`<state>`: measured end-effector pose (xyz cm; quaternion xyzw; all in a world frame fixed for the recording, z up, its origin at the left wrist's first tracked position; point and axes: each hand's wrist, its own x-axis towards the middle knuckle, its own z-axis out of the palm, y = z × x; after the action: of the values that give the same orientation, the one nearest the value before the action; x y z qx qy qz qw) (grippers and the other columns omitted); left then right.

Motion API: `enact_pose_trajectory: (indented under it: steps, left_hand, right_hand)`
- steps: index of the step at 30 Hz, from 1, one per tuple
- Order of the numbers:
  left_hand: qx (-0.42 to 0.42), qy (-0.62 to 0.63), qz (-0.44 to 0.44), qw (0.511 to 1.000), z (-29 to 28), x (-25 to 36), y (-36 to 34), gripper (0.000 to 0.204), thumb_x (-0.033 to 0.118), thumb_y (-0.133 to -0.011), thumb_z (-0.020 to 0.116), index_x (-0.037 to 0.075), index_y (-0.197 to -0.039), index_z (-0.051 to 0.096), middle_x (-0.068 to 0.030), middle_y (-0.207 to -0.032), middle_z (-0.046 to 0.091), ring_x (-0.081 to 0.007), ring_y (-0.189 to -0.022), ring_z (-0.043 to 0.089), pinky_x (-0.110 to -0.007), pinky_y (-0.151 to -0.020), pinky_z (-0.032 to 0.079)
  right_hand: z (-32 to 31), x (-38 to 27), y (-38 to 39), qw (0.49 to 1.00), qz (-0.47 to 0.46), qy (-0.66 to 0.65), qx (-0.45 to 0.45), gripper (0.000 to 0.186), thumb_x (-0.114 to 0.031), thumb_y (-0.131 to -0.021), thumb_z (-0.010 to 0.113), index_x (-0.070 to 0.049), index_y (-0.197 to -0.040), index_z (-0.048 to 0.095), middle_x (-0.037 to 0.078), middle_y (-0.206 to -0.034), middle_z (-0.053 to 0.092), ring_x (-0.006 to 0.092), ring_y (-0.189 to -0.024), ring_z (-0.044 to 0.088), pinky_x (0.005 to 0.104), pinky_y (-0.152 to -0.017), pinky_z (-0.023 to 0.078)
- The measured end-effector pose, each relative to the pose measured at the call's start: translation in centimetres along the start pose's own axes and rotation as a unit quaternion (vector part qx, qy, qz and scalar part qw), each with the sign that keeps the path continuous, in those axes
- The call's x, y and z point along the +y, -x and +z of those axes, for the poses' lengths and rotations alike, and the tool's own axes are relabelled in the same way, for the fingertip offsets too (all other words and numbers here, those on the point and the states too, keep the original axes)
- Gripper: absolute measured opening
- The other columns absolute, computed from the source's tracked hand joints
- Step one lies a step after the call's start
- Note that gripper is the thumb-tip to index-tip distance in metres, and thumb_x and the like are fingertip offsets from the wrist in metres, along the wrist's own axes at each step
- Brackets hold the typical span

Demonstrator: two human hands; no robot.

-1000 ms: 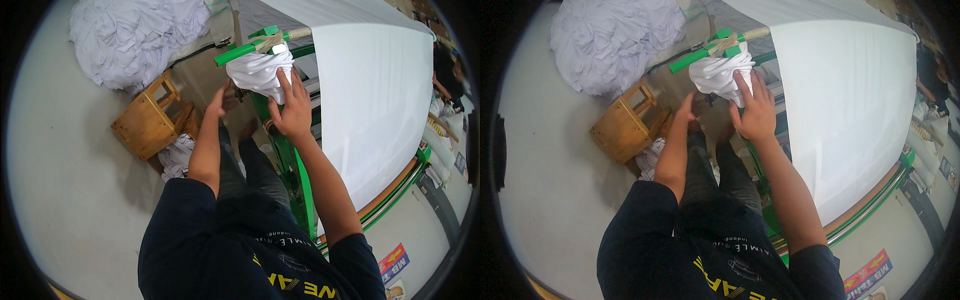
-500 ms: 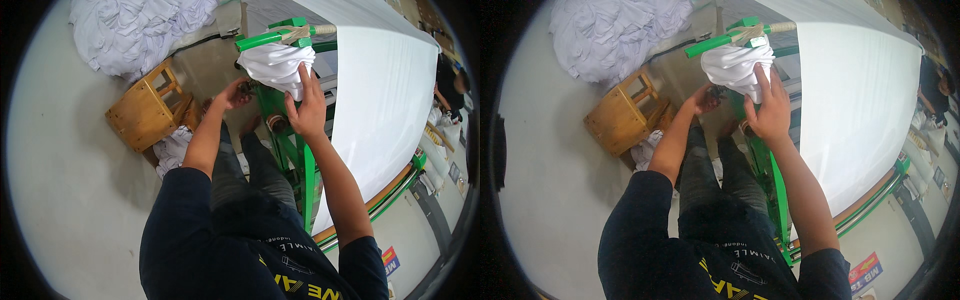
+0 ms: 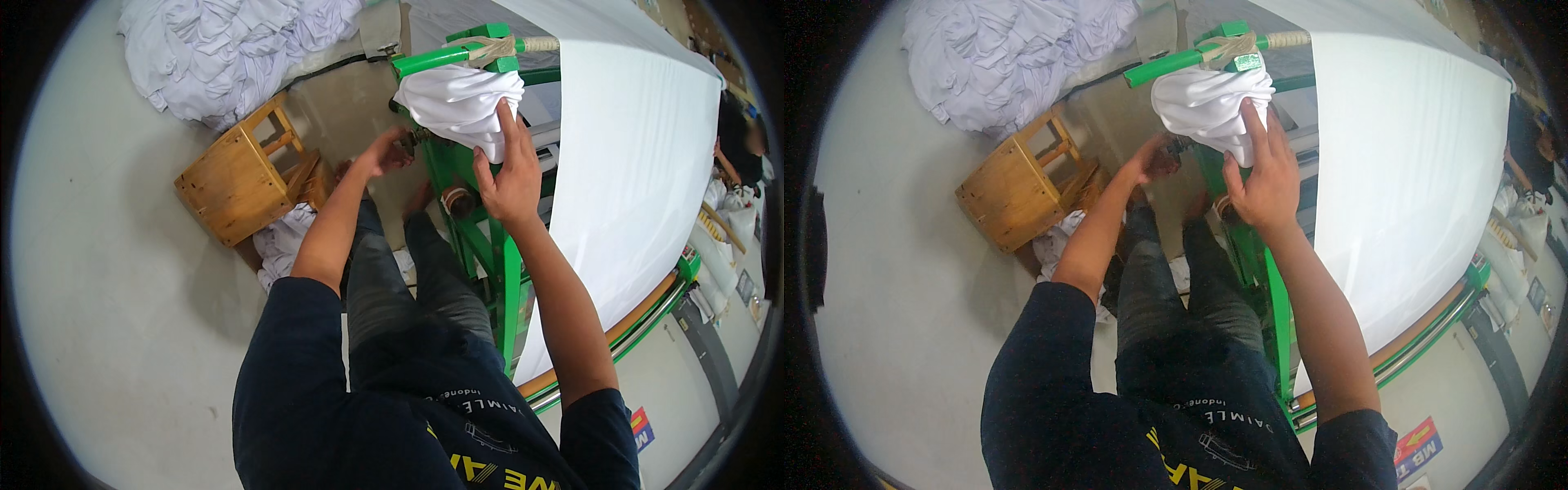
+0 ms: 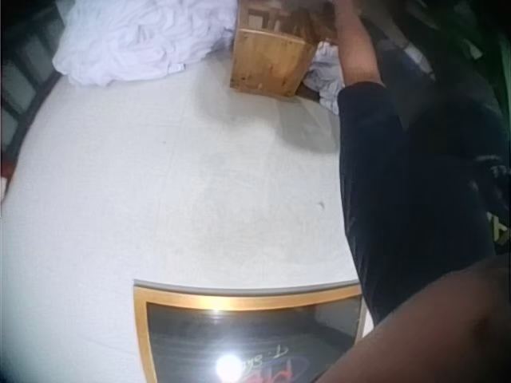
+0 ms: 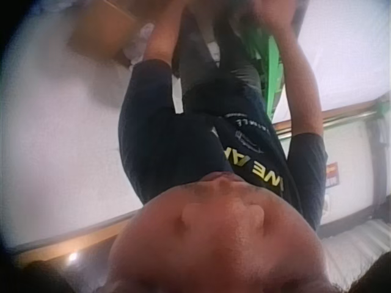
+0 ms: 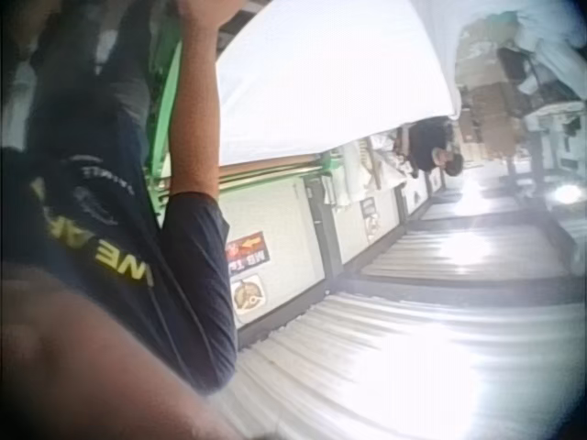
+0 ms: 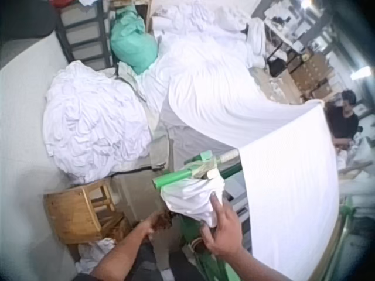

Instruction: The person smooths a large white fabric sheet over a green roller machine, uses shears to cut the end of the fabric, and then applies tape to a smaller roller underneath to secure a printed sheet.

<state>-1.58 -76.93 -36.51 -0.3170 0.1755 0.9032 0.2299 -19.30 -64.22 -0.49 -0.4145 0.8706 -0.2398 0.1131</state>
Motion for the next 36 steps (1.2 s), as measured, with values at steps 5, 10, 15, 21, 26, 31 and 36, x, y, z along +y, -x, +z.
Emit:
enact_pose_trajectory:
  steps: [5,10,15,21,26,31,36]
  left_hand:
    - [0.176,-0.491,0.327,0.788,5.5,0.8,3.7,0.08,0.051,-0.098,0.077,0.016,-0.163,0.049,-0.0136,-0.098,0.068,-0.0342,-0.096,0.074,-0.045,-0.087,0.063]
    - [-0.037,0.215,-0.117,0.969,0.3,0.3,0.3,0.081,0.028,-0.091,0.088,0.019,-0.163,0.052,-0.0113,-0.105,0.067,-0.0345,-0.105,0.075,-0.049,-0.088,0.062]
    - [0.1,-0.196,0.144,0.965,3.3,0.2,0.8,0.074,0.035,-0.094,0.087,0.014,-0.158,0.055,-0.0141,-0.109,0.071,-0.0332,-0.103,0.076,-0.044,-0.082,0.062]
    - [0.189,-0.277,0.094,0.937,6.9,2.1,3.4,0.068,0.036,-0.092,0.087,0.009,-0.148,0.06,-0.0154,-0.112,0.074,-0.0281,-0.1,0.076,-0.037,-0.08,0.06]
    - [-0.068,0.103,-0.173,0.977,-2.0,0.3,-2.2,0.075,0.045,-0.089,0.088,0.011,-0.149,0.059,-0.0178,-0.125,0.071,-0.028,-0.114,0.075,-0.039,-0.086,0.06]
    - [0.187,-0.562,0.328,0.736,5.3,-0.2,1.8,0.079,0.063,-0.094,0.078,0.01,-0.149,0.059,-0.0205,-0.12,0.07,-0.0347,-0.108,0.073,-0.038,-0.08,0.059]
    - [0.008,0.095,-0.138,0.986,4.8,2.8,2.5,0.071,0.044,-0.089,0.088,0.009,-0.145,0.062,-0.0139,-0.111,0.072,-0.0309,-0.103,0.073,-0.039,-0.078,0.059]
  right_hand:
    - [0.0,0.3,0.4,1.0,0.014,0.007,0.004,0.08,-0.015,-0.09,0.075,-0.016,-0.166,0.049,0.026,-0.155,0.058,0.0473,-0.141,0.058,0.0538,-0.116,0.048]
    - [-0.1,0.0,0.0,1.0,0.007,-0.01,0.003,0.08,-0.016,-0.089,0.075,-0.016,-0.165,0.05,0.026,-0.152,0.06,0.0479,-0.14,0.058,0.0538,-0.115,0.048]
    - [0.1,0.4,0.3,1.0,0.013,-0.007,0.013,0.079,-0.017,-0.089,0.074,-0.016,-0.165,0.051,0.026,-0.15,0.061,0.0483,-0.139,0.059,0.0541,-0.115,0.048]
    - [0.2,0.6,0.4,1.0,0.024,0.007,0.012,0.079,-0.019,-0.089,0.074,-0.018,-0.165,0.051,0.026,-0.148,0.062,0.0482,-0.138,0.059,0.0538,-0.115,0.049]
    - [0.2,0.1,-0.3,1.0,0.005,-0.011,0.005,0.079,-0.019,-0.088,0.074,-0.018,-0.164,0.053,0.026,-0.147,0.063,0.0484,-0.137,0.06,0.0539,-0.114,0.049]
    - [0.1,0.4,0.2,1.0,0.012,0.001,0.021,0.078,-0.018,-0.088,0.074,-0.018,-0.164,0.053,0.026,-0.146,0.064,0.0486,-0.136,0.06,0.0539,-0.115,0.049]
    - [0.1,0.3,0.1,1.0,0.015,-0.003,0.015,0.078,-0.018,-0.089,0.075,-0.017,-0.164,0.052,0.026,-0.144,0.064,0.0488,-0.134,0.061,0.0538,-0.114,0.05]
